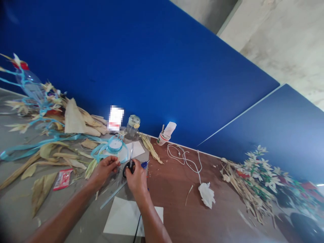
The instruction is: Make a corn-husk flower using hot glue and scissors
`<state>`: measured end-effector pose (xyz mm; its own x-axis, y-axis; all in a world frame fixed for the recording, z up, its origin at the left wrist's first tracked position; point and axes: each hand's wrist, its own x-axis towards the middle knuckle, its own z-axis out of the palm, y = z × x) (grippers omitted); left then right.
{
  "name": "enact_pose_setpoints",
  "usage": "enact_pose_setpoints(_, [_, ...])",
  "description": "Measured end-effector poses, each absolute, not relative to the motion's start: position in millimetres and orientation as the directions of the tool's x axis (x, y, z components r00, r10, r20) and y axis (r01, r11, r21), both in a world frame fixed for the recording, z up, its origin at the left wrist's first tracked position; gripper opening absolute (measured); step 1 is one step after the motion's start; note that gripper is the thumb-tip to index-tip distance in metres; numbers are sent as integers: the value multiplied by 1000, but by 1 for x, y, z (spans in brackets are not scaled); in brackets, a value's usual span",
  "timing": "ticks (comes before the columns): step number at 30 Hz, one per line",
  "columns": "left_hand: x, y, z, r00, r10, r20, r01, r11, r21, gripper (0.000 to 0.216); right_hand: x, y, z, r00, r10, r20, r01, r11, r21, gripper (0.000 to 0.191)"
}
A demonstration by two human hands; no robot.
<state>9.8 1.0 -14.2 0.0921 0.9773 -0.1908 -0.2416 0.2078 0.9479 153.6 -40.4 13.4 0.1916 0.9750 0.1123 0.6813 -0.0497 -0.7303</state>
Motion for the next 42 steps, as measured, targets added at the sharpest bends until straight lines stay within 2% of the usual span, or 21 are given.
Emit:
enact_pose_setpoints(4, [11,2,-19,74,979,-188,-290,202,936,35,156,-25,25,183,973,137,818,-74,-571,33])
enact_pose_setpoints(10, [11,1,-20,43,986,-164,-295,169,940,38,152,8,27,187,980,73,956,-164,-243,31])
enact_pose_setpoints(13, [11,2,-20,30,991,-132,-279,135,951,38,148,16,24,146,989,22,977,-141,-159,28])
enact_pose_setpoints(15, [11,1,-19,21,992,-123,-271,124,955,38,147,18,23,127,992,5,980,-125,-152,24])
enact_pose_setpoints(17, [10,1,-17,7,993,-115,-260,113,959,37,146,18,24,117,993,30,966,-107,-235,22])
enact_pose_setpoints(19, [10,0,-15,-9,994,-108,-247,103,963,37,145,17,26,91,992,90,915,-48,-401,24])
enact_pose_setpoints(22, [9,-1,-13,-19,996,-84,-248,77,966,38,141,15,27,33,993,110,730,51,-682,24])
enact_pose_setpoints(26, [10,-1,-14,6,999,-41,-256,41,966,38,131,10,19,-8,999,49,494,46,-868,23])
enact_pose_setpoints(30, [12,-1,-15,29,999,-27,-241,33,970,35,126,8,13,83,996,13,297,-12,-955,17])
enact_pose_setpoints(33, [7,1,-16,4,1000,-31,-160,31,987,30,128,11,13,161,987,22,224,-14,-974,16])
enact_pose_setpoints(35, [0,3,-17,-52,999,3,-41,-5,999,23,132,14,12,208,977,43,192,2,-981,16])
enact_pose_setpoints(39, [-13,8,-19,-149,972,181,230,-144,963,18,139,17,8,249,966,74,182,28,-983,19])
enact_pose_setpoints(42, [-17,10,-21,-80,953,293,455,-227,861,22,142,18,5,261,961,89,185,41,-982,21])
